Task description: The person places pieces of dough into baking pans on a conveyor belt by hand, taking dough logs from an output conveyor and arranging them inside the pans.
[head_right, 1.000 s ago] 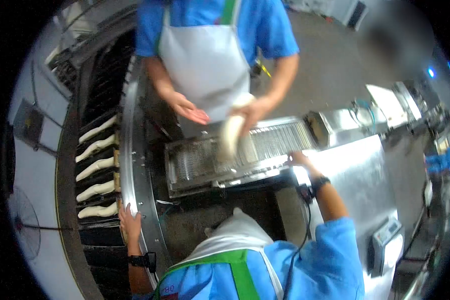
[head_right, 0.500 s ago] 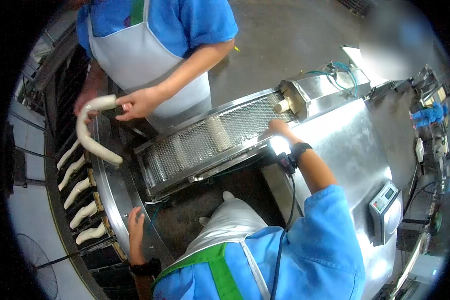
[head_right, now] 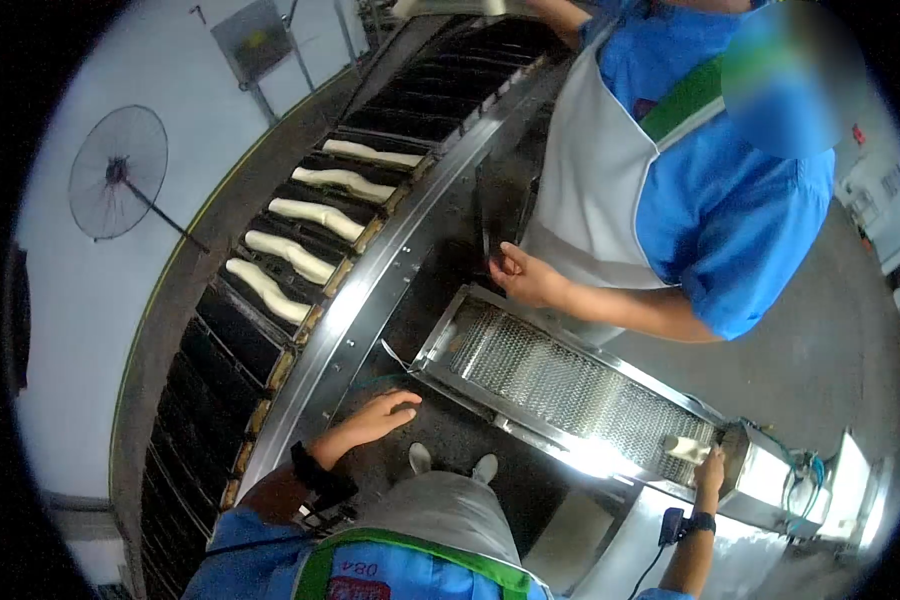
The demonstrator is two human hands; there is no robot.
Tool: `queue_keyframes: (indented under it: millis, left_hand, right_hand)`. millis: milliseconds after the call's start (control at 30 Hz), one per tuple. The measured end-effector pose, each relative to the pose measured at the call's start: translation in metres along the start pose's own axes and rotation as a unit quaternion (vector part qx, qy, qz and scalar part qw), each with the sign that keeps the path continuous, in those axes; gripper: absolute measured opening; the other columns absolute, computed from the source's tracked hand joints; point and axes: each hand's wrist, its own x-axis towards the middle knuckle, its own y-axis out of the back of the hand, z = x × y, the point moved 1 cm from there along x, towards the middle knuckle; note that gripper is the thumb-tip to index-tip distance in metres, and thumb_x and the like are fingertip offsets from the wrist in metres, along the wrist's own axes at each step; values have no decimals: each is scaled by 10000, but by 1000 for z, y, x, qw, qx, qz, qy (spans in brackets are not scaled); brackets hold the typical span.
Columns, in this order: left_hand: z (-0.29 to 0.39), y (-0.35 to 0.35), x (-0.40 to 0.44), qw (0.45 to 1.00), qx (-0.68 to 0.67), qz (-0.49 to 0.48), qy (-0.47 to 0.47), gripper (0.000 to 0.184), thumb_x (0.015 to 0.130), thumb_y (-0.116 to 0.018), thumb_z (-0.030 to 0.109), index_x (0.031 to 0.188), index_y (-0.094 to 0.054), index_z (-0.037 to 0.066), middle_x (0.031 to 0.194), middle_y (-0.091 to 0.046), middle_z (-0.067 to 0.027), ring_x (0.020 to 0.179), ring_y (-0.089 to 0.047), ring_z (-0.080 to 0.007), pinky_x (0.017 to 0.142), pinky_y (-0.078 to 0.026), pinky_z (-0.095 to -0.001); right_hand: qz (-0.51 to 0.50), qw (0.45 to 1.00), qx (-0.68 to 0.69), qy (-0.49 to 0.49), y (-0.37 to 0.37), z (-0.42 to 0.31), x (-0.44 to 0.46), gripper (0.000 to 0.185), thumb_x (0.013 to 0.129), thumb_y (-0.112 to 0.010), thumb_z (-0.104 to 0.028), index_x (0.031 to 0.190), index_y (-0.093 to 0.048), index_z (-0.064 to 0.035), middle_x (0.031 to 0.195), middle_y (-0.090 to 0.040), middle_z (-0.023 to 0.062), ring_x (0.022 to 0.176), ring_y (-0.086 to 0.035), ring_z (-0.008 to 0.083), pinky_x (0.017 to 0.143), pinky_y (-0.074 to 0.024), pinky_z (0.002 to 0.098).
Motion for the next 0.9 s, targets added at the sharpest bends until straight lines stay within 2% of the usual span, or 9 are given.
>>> queue_keyframes:
  millis: [133, 200, 467, 567, 667, 700, 800, 833, 900]
  left_hand:
    - [-8, -12, -6, 1000, -12, 10, -24, 318, 811, -461, 247, 1059, -466, 47, 1056, -489, -127, 996, -459, -237, 803, -370, -312]
    - [-2, -12, -11, 1000, -31, 6, -3, 325, 797, -475, 256, 1043, -479, 44, 1042, -499, -127, 989, -463, -250, 812, -369, -315]
    - [-10, -23, -10, 998, -69, -7, 15, 324, 792, -477, 270, 1021, -492, 42, 1031, -515, -128, 986, -471, -257, 839, -358, -319]
    - [-9, -23, -17, 997, -65, 0, 30, 324, 791, -475, 277, 1013, -491, 41, 1027, -518, -130, 979, -476, -260, 831, -363, -328]
    - [-19, -28, -25, 997, -77, 6, 13, 331, 788, -472, 294, 1012, -492, 50, 1037, -512, -128, 978, -473, -275, 818, -369, -343]
    - [-20, -25, -27, 999, -47, -5, 0, 341, 789, -463, 308, 1018, -492, 57, 1043, -507, -132, 982, -469, -277, 812, -372, -344]
    - [-7, -10, -41, 996, -72, -18, 38, 347, 790, -452, 312, 1020, -491, 55, 1034, -506, -144, 971, -473, -280, 808, -372, -344]
    - [4, 1, -45, 997, -36, -48, 52, 373, 818, -439, 318, 1068, -452, 41, 1025, -511, -126, 920, -494, -249, 797, -371, -331]
    - [-8, -2, -45, 998, -48, -31, 38, 376, 818, -435, 318, 1071, -449, 41, 1028, -508, -132, 927, -490, -250, 802, -369, -331]
  right_hand:
    - [28, 999, -25, 13, 20, -26, -1, 390, 701, -480, -46, 1085, -413, -32, 1005, -451, 203, 911, -474, 358, 730, -437, 388]
    - [-40, 994, -98, -9, 39, -44, -4, 329, 712, -484, -58, 1038, -446, -50, 1020, -443, 168, 918, -470, 342, 712, -452, 390]
    - [-31, 976, -216, 28, 9, -18, 24, 189, 763, -458, -190, 894, -569, -111, 1044, -451, 90, 959, -440, 278, 695, -462, 370]
    - [-48, 978, -205, 4, 23, -22, 20, 343, 708, -529, -334, 976, -562, -123, 1144, -426, 119, 1077, -372, 321, 843, -382, 395]
    - [-74, 964, -255, 6, 20, -6, 26, 375, 680, -568, -352, 974, -550, -119, 1060, -482, 93, 1033, -405, 297, 832, -383, 403]
    - [-65, 951, -295, 64, 20, 3, 27, 394, 635, -605, -335, 958, -553, -114, 1045, -490, 99, 1027, -408, 299, 810, -392, 415]
    - [-138, 960, -219, 109, 68, -25, 10, 485, 508, -674, -240, 946, -544, -78, 1065, -489, 138, 1025, -421, 309, 769, -399, 411]
    - [-148, 970, -137, 132, 62, -3, 20, 507, 496, -648, -180, 964, -510, -42, 1008, -518, 167, 930, -484, 327, 745, -398, 394]
    - [-166, 970, 93, 153, 127, -72, -14, 427, 551, -607, -141, 938, -507, 9, 853, -554, 157, 751, -530, 309, 682, -414, 353]
